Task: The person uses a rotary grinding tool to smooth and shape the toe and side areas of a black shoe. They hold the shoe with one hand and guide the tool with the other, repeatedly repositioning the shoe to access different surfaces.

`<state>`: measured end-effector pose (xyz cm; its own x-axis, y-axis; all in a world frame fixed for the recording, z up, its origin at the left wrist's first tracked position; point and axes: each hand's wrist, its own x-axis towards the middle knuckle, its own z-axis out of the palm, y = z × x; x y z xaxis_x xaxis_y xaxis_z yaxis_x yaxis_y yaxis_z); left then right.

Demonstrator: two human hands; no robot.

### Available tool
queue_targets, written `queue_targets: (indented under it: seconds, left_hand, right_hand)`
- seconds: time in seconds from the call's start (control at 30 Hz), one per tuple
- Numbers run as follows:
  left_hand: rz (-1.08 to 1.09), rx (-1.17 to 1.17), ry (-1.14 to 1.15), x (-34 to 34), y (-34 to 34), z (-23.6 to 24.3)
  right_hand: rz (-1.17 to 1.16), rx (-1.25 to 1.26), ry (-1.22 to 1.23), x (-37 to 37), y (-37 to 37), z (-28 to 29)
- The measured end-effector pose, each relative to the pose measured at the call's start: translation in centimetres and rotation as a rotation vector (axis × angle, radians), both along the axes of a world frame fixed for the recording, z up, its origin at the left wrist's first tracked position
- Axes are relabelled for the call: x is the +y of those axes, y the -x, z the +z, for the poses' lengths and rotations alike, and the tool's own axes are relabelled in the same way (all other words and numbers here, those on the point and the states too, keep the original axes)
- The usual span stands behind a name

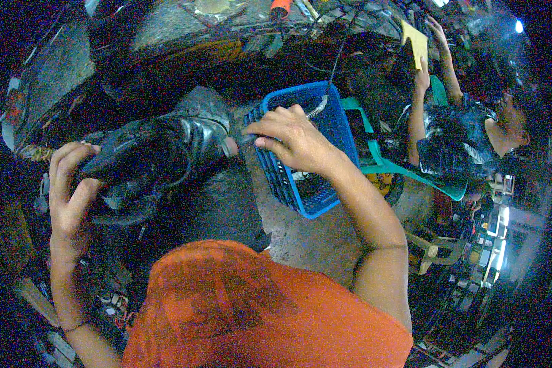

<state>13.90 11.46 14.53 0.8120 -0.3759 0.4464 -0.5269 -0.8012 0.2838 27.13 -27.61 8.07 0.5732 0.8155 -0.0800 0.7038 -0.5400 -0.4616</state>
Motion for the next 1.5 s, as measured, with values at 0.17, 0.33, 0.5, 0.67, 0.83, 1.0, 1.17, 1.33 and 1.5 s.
queue_targets:
  seconds: [0.17, 0.33, 0.5, 0.67, 0.83, 1.0, 1.17, 1.33, 1.5]
  left_hand:
    - [-0.002, 0.006, -0.005, -0.1, 0.0, 0.0]
    - [0.018, 0.037, 0.013, -0.4, 0.0, 0.0]
    - [-0.005, 0.013, 0.007, -0.3, -0.2, 0.3]
    - [-0.108, -0.068, 0.126, -0.9, 0.1, -0.2]
    - [-0.233, -0.206, 0.142, -1.6, 0.4, -1.3]
    - [-0.278, -0.221, 0.105, -1.0, 0.5, -1.5]
    - [-0.302, -0.230, 0.103, -0.3, 0.1, -1.8]
    - [-0.323, -0.252, 0.117, -0.1, -0.3, -2.1]
    - [-0.341, -0.267, 0.132, -0.2, -0.7, -2.1]
  right_hand:
    - [-0.033, -0.026, -0.044, 0.0, -0.3, -0.6]
    - [-0.039, -0.076, -0.083, 0.3, -0.9, -1.2]
    - [-0.013, -0.043, -0.005, 0.0, 0.3, -0.5]
    - [-0.111, -0.038, -0.052, -1.3, 1.2, 0.6]
    - [-0.068, -0.091, -0.108, -1.6, 1.0, 0.4]
    - [-0.030, -0.113, -0.112, -1.5, 0.4, 0.2]
    - [-0.001, -0.094, -0.085, -0.9, -0.2, -0.1]
    - [0.010, -0.086, -0.080, -0.5, -0.9, 0.1]
    - [0.020, -0.085, -0.076, -0.4, -1.1, 0.2]
